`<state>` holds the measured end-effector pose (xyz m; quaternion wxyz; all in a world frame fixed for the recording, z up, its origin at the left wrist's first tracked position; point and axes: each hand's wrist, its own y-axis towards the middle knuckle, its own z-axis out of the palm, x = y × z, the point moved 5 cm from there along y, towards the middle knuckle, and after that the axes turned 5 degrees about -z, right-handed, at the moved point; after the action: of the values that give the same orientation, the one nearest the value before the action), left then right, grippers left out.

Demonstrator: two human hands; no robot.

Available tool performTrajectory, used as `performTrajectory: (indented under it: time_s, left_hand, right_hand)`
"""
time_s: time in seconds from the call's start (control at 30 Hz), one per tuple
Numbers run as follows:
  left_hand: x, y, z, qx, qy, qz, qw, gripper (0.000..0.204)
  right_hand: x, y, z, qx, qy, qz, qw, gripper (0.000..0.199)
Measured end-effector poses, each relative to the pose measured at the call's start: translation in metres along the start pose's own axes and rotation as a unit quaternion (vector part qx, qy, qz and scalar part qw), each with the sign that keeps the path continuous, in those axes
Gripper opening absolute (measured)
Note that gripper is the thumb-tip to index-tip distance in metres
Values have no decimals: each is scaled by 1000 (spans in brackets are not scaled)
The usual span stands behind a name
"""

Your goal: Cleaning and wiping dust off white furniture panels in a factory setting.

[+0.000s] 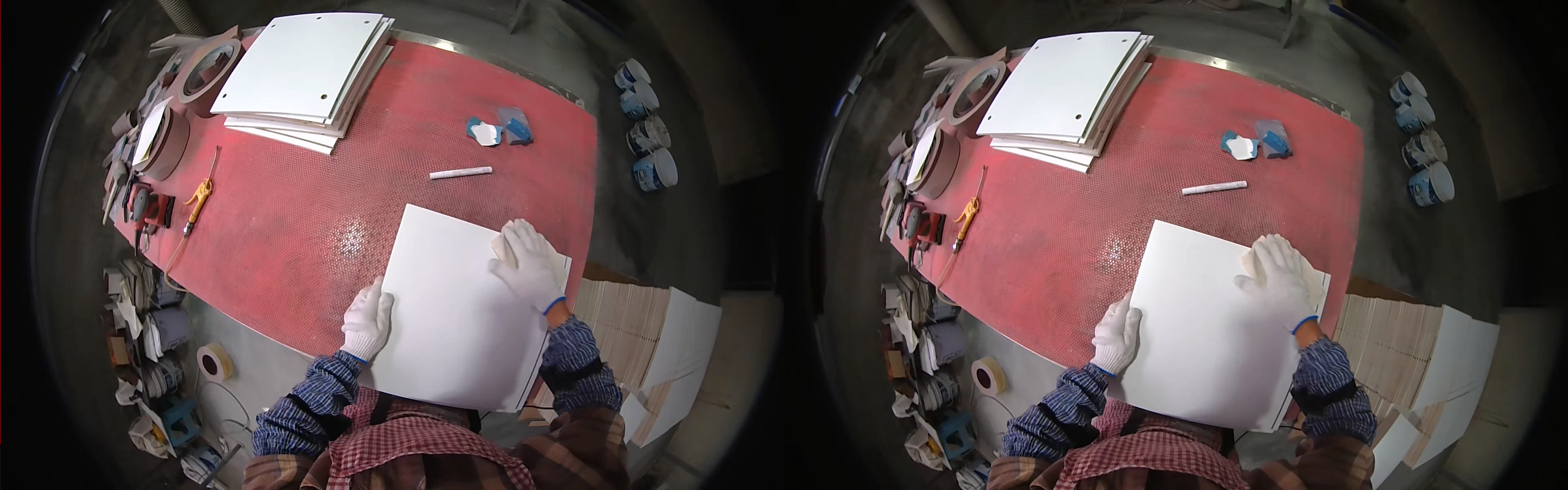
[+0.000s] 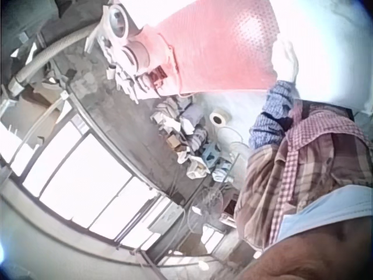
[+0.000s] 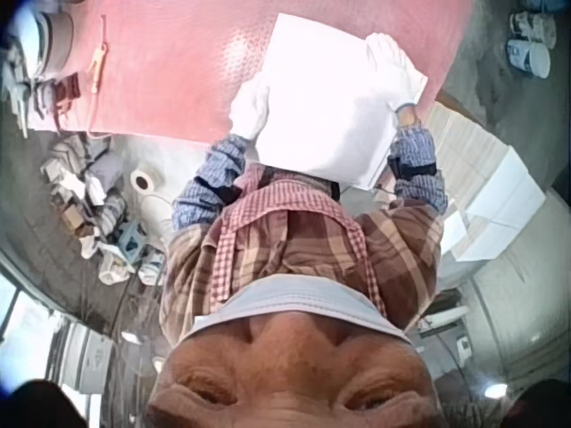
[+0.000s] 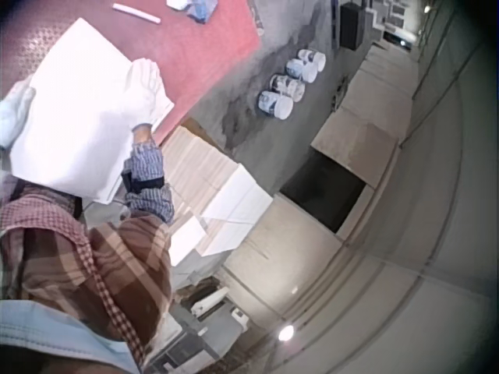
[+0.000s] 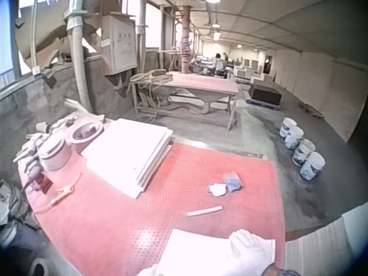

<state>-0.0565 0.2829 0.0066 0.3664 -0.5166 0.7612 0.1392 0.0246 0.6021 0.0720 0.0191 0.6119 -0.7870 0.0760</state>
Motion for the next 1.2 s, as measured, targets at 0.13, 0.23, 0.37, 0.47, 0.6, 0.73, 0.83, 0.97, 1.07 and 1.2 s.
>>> performTrajectory:
  time_s: [0.13,0.23,0.37,0.47,0.6,0.73,0.83,0.97,1.07,1.2]
  left_hand:
    - [5,-4,-4,-1,-8,-4,1000,46]
    - [1,-2,0,25,20,5,999,46]
    - [-2,0,0,18,17,13,1000,45]
    - [-2,1,-2,14,14,20,1000,45]
    - [-4,2,-4,18,19,7,1000,45]
    - [-7,5,0,24,24,17,999,45]
    - [-4,2,-2,13,9,13,1000,45]
    - [-2,0,-1,6,12,18,1000,45]
    - [-4,2,1,7,5,24,1000,45]
    - [1,-1,2,1,9,25,1000,46]
  right_hand:
    - [-79,41,-27,-99,211,141,962,61]
    - [-125,96,-19,-111,202,199,952,68]
    - [-160,165,8,-129,106,198,966,79]
    - [-159,198,19,-149,75,203,965,80]
    - [-153,221,32,-112,66,214,968,73]
    - [-164,221,27,-138,63,204,967,60]
    - [-160,225,33,-140,75,215,964,52]
    - [-160,224,31,-142,84,230,959,48]
    - [-164,219,23,-166,95,227,955,47]
    - [-142,211,7,-167,254,238,922,44]
